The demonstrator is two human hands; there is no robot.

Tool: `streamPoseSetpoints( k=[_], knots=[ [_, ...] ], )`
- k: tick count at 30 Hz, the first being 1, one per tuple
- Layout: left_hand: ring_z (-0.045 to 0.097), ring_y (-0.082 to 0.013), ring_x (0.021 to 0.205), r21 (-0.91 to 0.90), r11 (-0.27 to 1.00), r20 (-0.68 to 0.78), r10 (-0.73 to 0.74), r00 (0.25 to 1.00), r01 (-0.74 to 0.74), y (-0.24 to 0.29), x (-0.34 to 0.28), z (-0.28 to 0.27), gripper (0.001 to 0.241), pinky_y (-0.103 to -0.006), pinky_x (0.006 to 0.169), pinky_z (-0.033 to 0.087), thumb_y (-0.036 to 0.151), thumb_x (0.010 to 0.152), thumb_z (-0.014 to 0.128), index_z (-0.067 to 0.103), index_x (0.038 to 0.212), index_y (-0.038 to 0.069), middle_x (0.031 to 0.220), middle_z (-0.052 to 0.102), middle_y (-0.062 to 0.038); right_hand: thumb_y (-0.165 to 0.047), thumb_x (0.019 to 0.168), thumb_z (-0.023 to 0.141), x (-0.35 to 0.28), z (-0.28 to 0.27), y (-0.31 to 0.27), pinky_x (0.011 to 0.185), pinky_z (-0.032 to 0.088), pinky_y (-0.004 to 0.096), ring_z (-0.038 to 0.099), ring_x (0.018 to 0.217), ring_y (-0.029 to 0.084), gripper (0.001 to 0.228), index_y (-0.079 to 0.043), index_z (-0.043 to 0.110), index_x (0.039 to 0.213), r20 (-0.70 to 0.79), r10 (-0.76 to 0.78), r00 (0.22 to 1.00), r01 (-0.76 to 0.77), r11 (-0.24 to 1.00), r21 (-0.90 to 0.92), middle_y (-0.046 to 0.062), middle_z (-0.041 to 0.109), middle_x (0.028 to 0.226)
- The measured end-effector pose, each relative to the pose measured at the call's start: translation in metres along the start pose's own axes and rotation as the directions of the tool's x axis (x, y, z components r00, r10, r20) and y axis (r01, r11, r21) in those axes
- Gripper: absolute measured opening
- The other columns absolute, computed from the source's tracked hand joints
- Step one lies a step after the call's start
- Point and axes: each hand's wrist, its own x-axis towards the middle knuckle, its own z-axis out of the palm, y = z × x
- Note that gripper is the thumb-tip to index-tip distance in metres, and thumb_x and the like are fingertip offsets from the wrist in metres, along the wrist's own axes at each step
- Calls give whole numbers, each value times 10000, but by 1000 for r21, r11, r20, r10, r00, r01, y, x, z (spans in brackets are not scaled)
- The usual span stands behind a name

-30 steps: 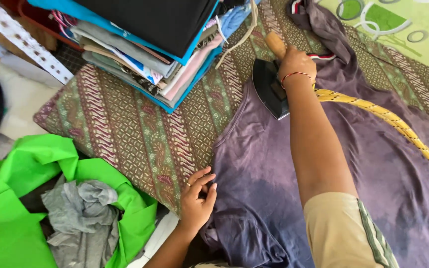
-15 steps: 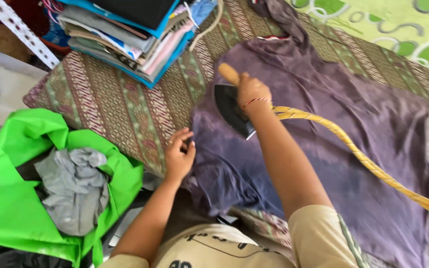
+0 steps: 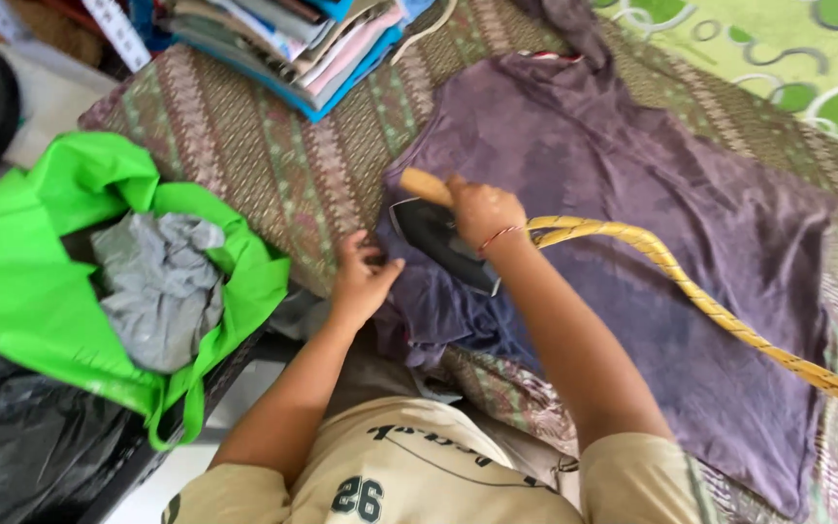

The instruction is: The person irons a purple t-shirt on a patterned bed using a steam iron. They briefly adjust a gas valve on the floor before returning to iron the shirt and then folding it on the bed.

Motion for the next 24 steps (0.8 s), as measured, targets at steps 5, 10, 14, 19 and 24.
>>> streamPoseSetpoints(
  k=[5,10,14,19,24],
  knots=[
    [734,-326,1078,194,980,260,-96,961,45,17,-6,-16,963,-470,915,583,544,815,785,299,1533,124,1107,759,-127,-164,1053,451,22,6,0,795,629,527,773,934,366,274,-148,579,1295,-1,123,992,-123,992,13,149,779,939],
    [755,-304,795,-188,982,187,5,982,31,-6,1,-1,650,-348,652,588,61,763,775,480,1342,70,933,737,-183,-211,1007,507,59,26,21,709,624,529,774,858,391,193,-176,606,1169,-56,83,995,-80,995,65,158,765,864],
    [689,-211,564,-138,931,26,345,938,-339,-36,-7,3,368,-285,488,504,87,832,750,592,1163,114,701,659,-59,-211,952,602,29,-2,-5,747,644,423,798,852,256,180,-222,727,1081,-83,-15,996,1,985,-172,55,806,890],
    [575,-143,404,-150,922,-86,347,934,-357,-34,-13,8,136,-237,395,434,63,797,735,655,869,147,501,603,-9,-172,966,533,46,8,-9,698,635,460,790,809,293,180,-194,638,1111,-149,-99,984,91,994,-58,76,781,845],
    [575,-143,397,-176,917,-55,355,933,-359,-41,-9,5,122,-243,378,418,49,811,719,650,873,128,522,622,-33,-256,982,534,70,23,-14,722,628,478,780,847,292,147,-229,616,1102,-149,-81,985,88,995,39,37,756,872]
  ],
)
